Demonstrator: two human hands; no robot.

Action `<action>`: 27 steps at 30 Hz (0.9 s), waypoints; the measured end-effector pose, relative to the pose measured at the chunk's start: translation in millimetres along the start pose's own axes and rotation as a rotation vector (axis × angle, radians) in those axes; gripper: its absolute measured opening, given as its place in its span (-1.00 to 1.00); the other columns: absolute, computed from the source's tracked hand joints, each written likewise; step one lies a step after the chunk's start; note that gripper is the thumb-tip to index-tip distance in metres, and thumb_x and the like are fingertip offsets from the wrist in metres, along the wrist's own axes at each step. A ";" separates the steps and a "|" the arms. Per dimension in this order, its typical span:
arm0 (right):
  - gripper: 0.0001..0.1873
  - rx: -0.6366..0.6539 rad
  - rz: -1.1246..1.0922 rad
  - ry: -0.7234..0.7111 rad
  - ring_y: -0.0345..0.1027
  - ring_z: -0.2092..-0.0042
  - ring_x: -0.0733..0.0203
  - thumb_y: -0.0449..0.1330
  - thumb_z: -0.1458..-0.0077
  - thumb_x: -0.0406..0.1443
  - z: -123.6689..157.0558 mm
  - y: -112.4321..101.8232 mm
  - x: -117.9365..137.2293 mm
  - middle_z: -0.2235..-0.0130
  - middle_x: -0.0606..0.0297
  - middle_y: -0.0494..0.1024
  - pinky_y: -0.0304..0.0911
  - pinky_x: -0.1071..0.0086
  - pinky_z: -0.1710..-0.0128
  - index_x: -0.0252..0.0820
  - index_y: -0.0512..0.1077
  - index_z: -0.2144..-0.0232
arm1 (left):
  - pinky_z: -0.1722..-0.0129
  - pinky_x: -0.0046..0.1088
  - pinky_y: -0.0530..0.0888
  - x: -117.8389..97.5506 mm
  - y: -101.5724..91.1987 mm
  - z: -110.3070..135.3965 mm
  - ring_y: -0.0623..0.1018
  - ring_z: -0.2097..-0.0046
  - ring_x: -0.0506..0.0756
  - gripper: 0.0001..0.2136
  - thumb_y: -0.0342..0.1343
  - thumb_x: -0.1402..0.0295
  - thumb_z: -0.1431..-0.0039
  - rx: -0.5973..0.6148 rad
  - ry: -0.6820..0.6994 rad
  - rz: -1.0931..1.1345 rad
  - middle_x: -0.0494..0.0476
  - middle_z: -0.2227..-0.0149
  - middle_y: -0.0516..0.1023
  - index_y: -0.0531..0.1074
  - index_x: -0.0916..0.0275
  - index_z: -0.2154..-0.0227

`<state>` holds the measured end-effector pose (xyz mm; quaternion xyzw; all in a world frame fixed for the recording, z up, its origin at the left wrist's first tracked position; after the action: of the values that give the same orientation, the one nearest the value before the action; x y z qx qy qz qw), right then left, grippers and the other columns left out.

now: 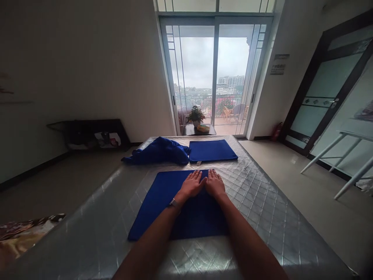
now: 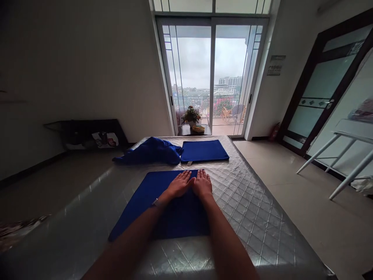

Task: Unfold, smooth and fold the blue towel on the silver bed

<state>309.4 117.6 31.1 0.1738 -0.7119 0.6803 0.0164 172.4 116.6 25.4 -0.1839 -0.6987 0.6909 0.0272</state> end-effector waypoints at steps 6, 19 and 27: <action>-0.35 -0.004 -0.013 0.031 -0.23 -0.46 0.13 -0.23 -0.39 -0.20 -3.0 2.1 1.0 -0.45 0.09 -0.02 -0.31 0.22 -0.41 -0.40 0.02 -0.41 | -0.41 -0.13 0.00 84.7 -17.7 38.5 -0.01 -0.47 0.19 -0.26 -0.52 -0.06 -0.40 -0.017 -0.182 -0.088 0.32 -0.46 -0.02 0.02 0.35 -0.40; -0.34 0.000 0.052 0.028 -0.23 -0.46 0.14 -0.25 -0.39 -0.19 -6.2 5.1 -1.1 -0.45 0.11 -0.02 -0.29 0.22 -0.41 -0.43 0.00 -0.41 | -0.39 -0.05 0.05 141.8 -28.3 67.9 0.04 -0.45 0.29 -0.18 -0.45 -0.16 -0.35 -0.110 -0.343 -0.116 0.45 -0.43 0.05 0.06 0.41 -0.39; -0.33 0.033 0.079 0.035 -0.27 -0.47 0.15 -0.26 -0.39 -0.18 -6.8 2.9 -1.5 -0.46 0.13 -0.05 -0.31 0.24 -0.41 -0.42 -0.03 -0.42 | -0.36 0.07 0.07 141.9 -29.4 70.9 0.01 -0.46 0.34 -0.15 -0.48 -0.24 -0.29 -0.123 -0.390 -0.064 0.42 -0.45 0.01 0.03 0.29 -0.41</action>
<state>308.6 124.6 28.4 0.1336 -0.7066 0.6949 -0.0009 13.1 91.3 20.3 -0.0257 -0.7370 0.6682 -0.0980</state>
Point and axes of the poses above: each hand's wrist, its own z-axis away from the middle knuckle, its own y-axis out of the palm, x = y × z, the point moved 2 cm from there along -z, towards the middle knuckle
